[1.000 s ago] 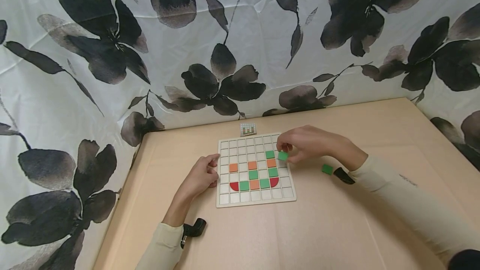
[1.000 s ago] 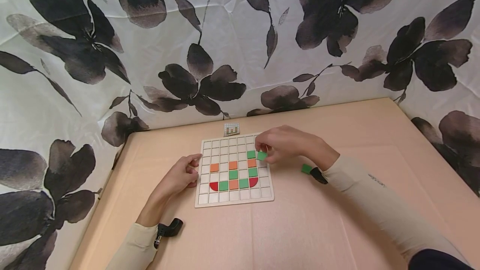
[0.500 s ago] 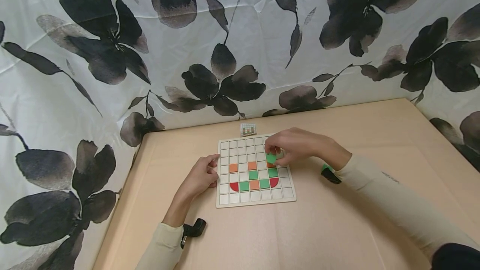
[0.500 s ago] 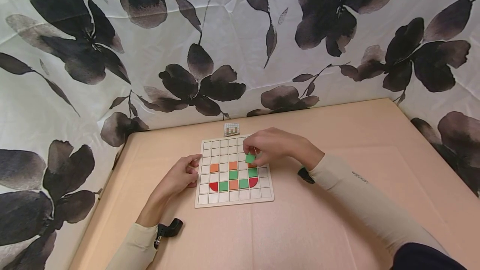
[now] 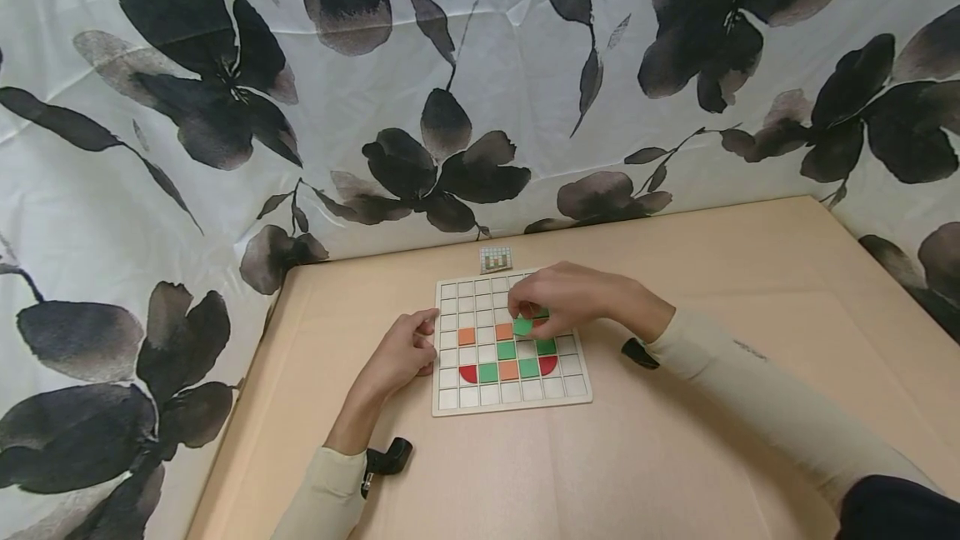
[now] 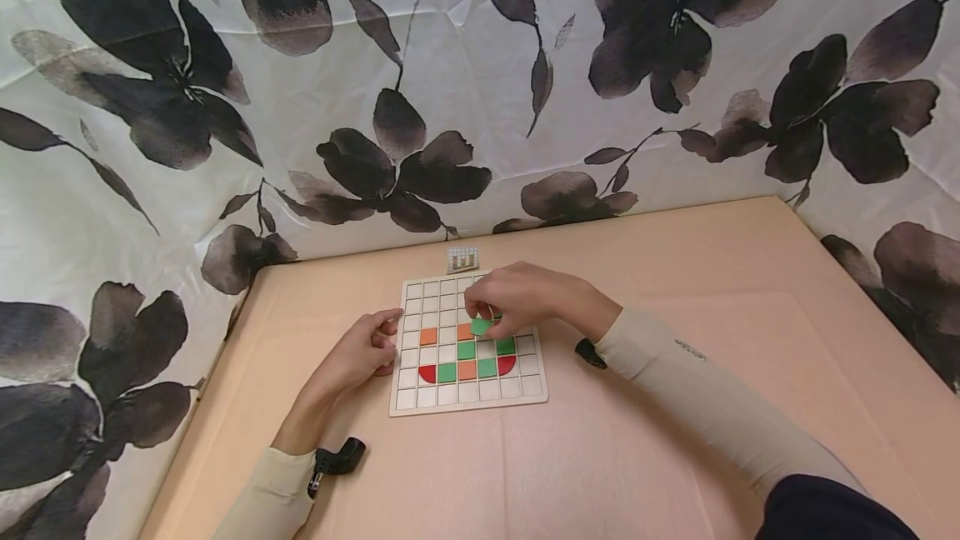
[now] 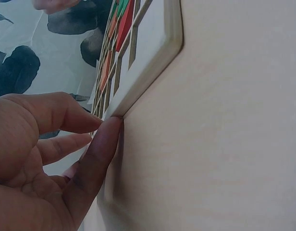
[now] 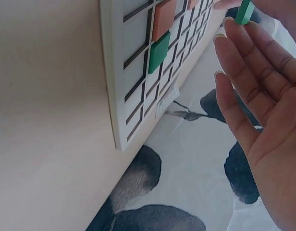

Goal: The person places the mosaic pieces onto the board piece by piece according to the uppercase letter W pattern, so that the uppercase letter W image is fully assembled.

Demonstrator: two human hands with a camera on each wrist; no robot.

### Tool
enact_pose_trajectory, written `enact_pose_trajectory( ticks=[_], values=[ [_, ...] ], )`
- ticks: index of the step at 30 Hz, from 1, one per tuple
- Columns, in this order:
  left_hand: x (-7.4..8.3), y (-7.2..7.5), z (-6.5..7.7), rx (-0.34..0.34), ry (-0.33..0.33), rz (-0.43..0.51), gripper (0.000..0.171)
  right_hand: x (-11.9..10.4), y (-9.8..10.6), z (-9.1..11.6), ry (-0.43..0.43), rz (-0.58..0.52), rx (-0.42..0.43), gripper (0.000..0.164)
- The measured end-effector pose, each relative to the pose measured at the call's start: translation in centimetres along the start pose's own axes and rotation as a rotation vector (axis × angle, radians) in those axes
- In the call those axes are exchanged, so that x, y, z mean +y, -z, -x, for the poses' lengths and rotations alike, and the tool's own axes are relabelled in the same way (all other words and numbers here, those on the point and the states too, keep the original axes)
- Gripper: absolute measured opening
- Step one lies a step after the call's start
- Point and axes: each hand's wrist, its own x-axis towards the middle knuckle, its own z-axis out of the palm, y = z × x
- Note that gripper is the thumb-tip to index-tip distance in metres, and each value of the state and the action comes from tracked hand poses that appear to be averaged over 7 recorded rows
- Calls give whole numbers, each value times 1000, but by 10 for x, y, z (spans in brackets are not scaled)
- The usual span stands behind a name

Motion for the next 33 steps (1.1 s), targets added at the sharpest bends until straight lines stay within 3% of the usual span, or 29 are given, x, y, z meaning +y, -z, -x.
enact_pose_trajectory(
  ticks=[33],
  values=[
    [2, 0, 1, -3, 13, 18, 70, -23, -20, -54, 33, -8, -133, 22]
  ],
)
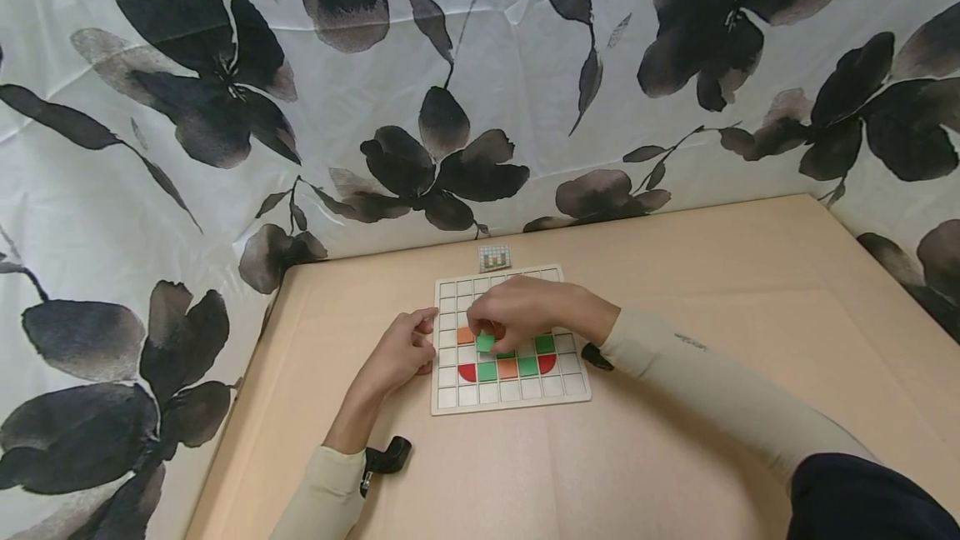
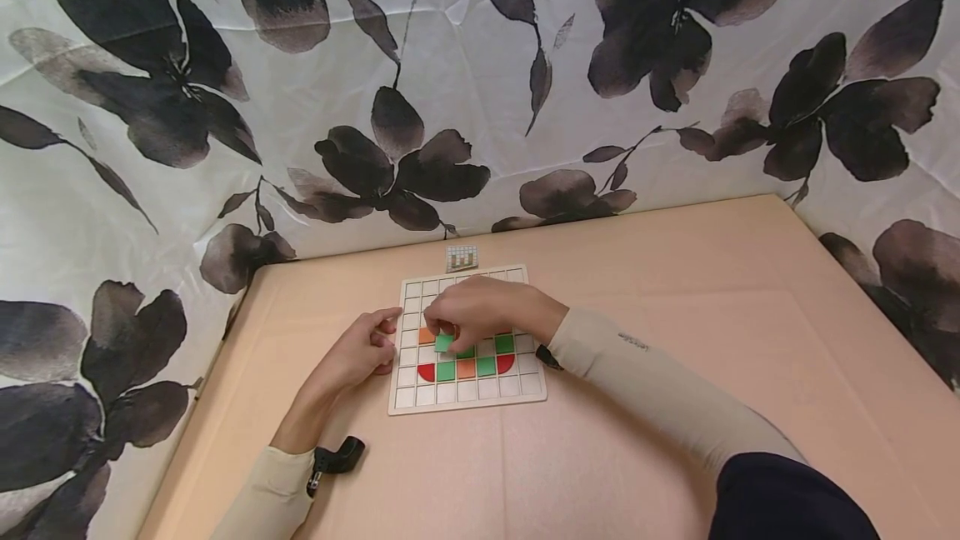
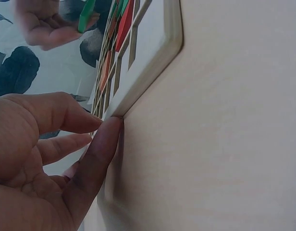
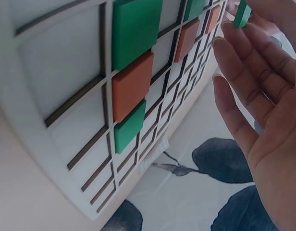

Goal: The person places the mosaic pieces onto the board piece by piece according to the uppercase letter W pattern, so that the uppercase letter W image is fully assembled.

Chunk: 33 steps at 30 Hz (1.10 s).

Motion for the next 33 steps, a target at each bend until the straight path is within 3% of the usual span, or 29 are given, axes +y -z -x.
enact_pose_trajectory(
  ticks=[7, 12, 33],
  values=[
    [-1, 0, -1, -5, 6, 6, 69, -7, -3, -11, 3, 29, -7, 26],
    [-4, 0, -3, -19, -25, 18, 71, -10, -6, -17, 12, 58, -7, 23],
    [-5, 1, -2, -33, -50, 22, 70, -17, -14, -29, 47, 230, -5, 22]
  ],
)
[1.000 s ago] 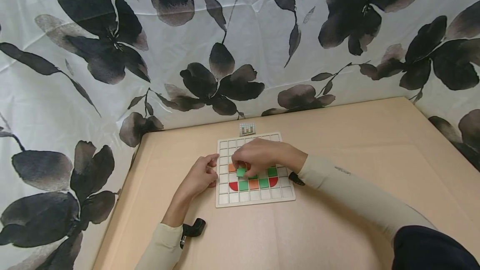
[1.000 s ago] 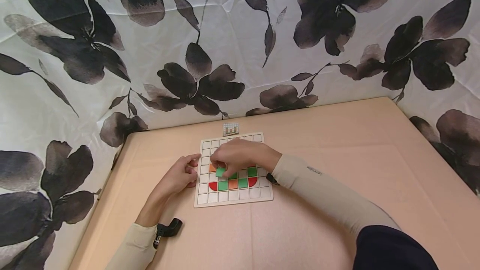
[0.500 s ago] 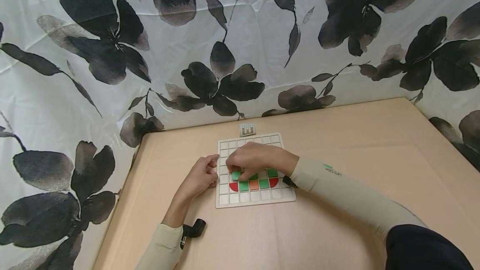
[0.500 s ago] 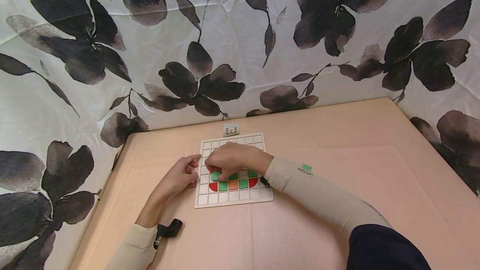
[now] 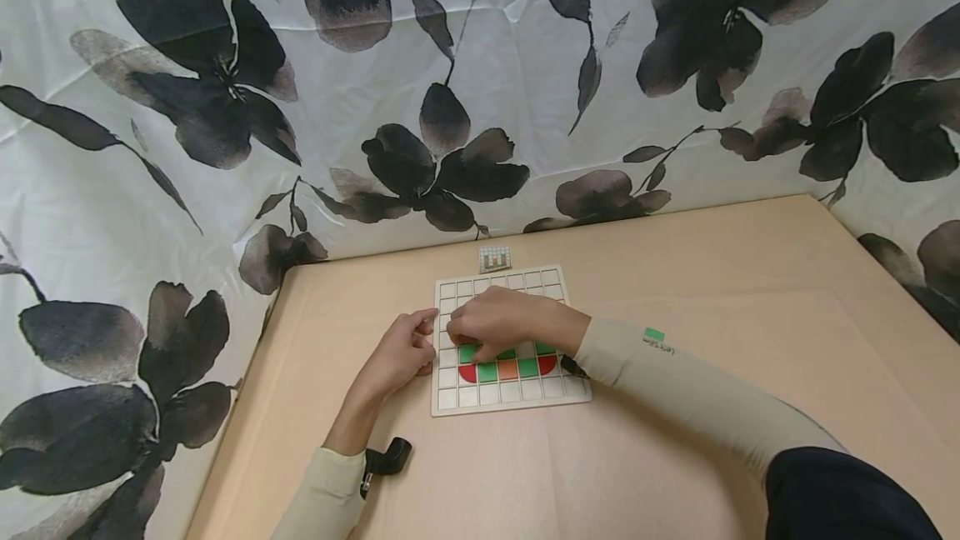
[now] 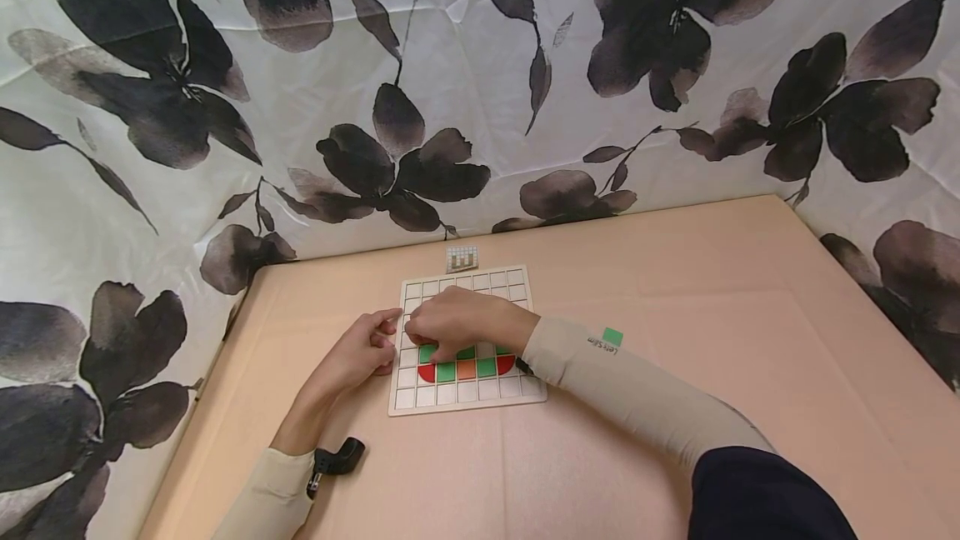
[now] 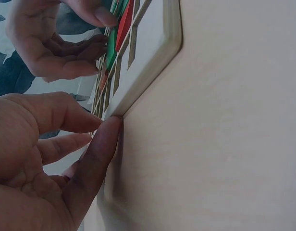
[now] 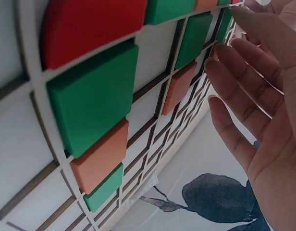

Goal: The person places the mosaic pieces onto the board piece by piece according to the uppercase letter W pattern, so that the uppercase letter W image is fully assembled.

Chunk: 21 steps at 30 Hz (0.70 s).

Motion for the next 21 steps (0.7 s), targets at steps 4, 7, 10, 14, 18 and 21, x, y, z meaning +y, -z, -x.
enact_pose_trajectory(
  ticks=[4, 7, 10, 14, 18, 21],
  values=[
    [2, 0, 0, 2, -8, -7, 70, -1, -1, -1, -9, 37, 6, 21],
    [2, 0, 0, 3, -10, -1, 70, 0, -2, 0, -15, 46, 20, 20],
    [3, 0, 0, 7, 2, 5, 70, 1, -4, 2, -22, 15, 33, 19],
    [2, -1, 0, 17, 22, 0, 71, 5, -3, 11, -38, -83, 43, 18],
    [3, -2, 0, 31, 31, -9, 72, 12, -3, 22, -68, -166, 39, 20],
    [3, -3, 0, 36, 32, -15, 71, 17, -4, 31, -94, -177, 37, 22]
  ],
)
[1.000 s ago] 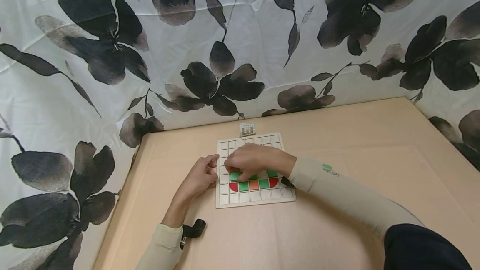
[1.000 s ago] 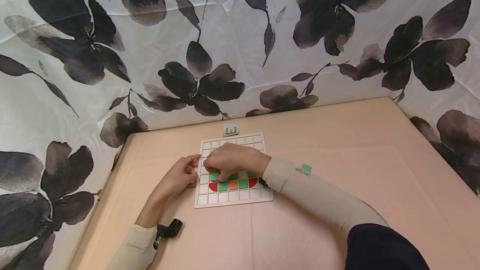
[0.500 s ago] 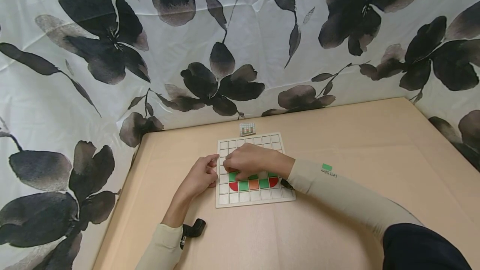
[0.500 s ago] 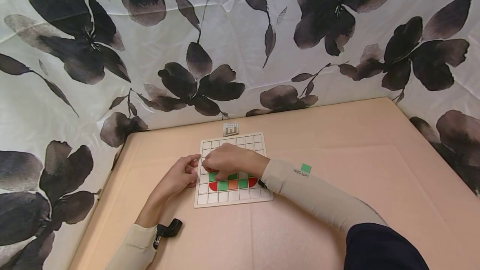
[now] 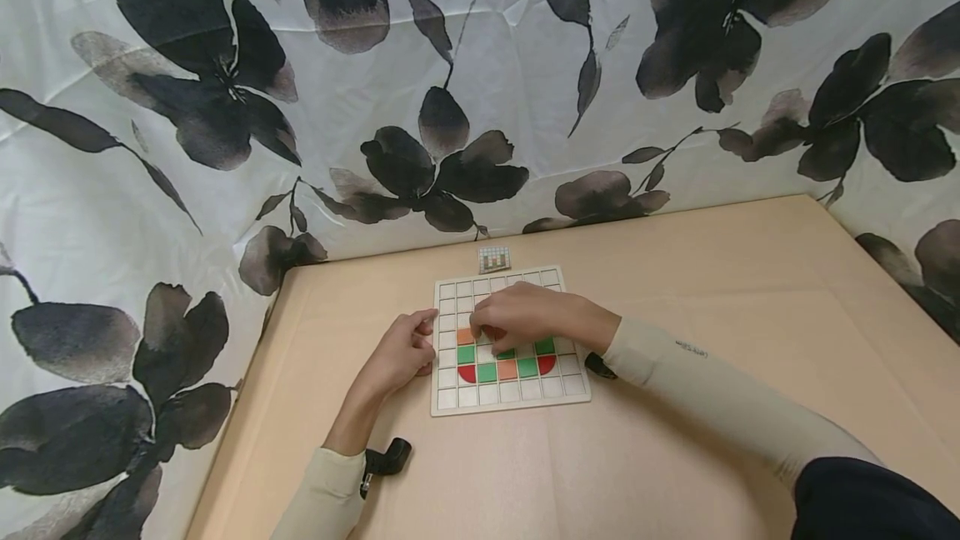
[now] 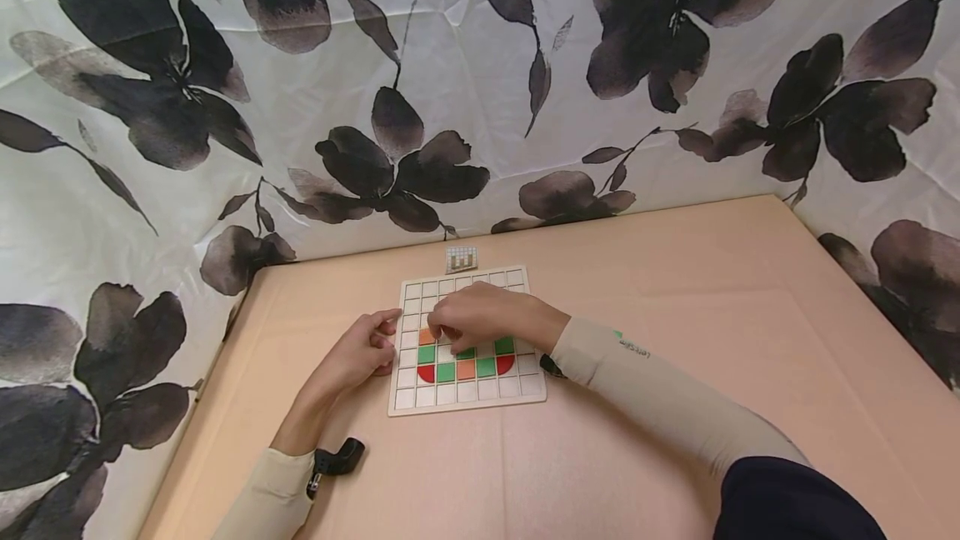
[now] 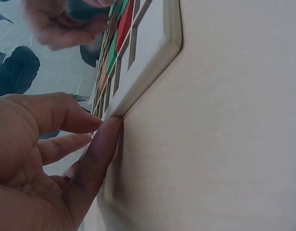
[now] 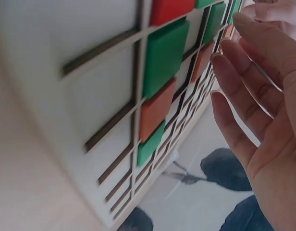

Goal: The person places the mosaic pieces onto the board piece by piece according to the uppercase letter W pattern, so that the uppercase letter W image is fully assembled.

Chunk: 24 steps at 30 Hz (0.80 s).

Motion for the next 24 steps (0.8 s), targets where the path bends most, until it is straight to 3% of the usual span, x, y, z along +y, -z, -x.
enact_pose_trajectory(
  ticks=[8, 14, 24],
  values=[
    [1, 0, 2, 7, -9, -19, 71, 17, 3, 30, -31, -26, 45, 15],
    [0, 0, 3, 6, -13, -25, 71, 30, 7, 58, -69, -26, 63, 19],
    [-1, -1, 1, 13, -16, -22, 71, 45, 8, 105, -203, -37, 92, 24]
  ],
)
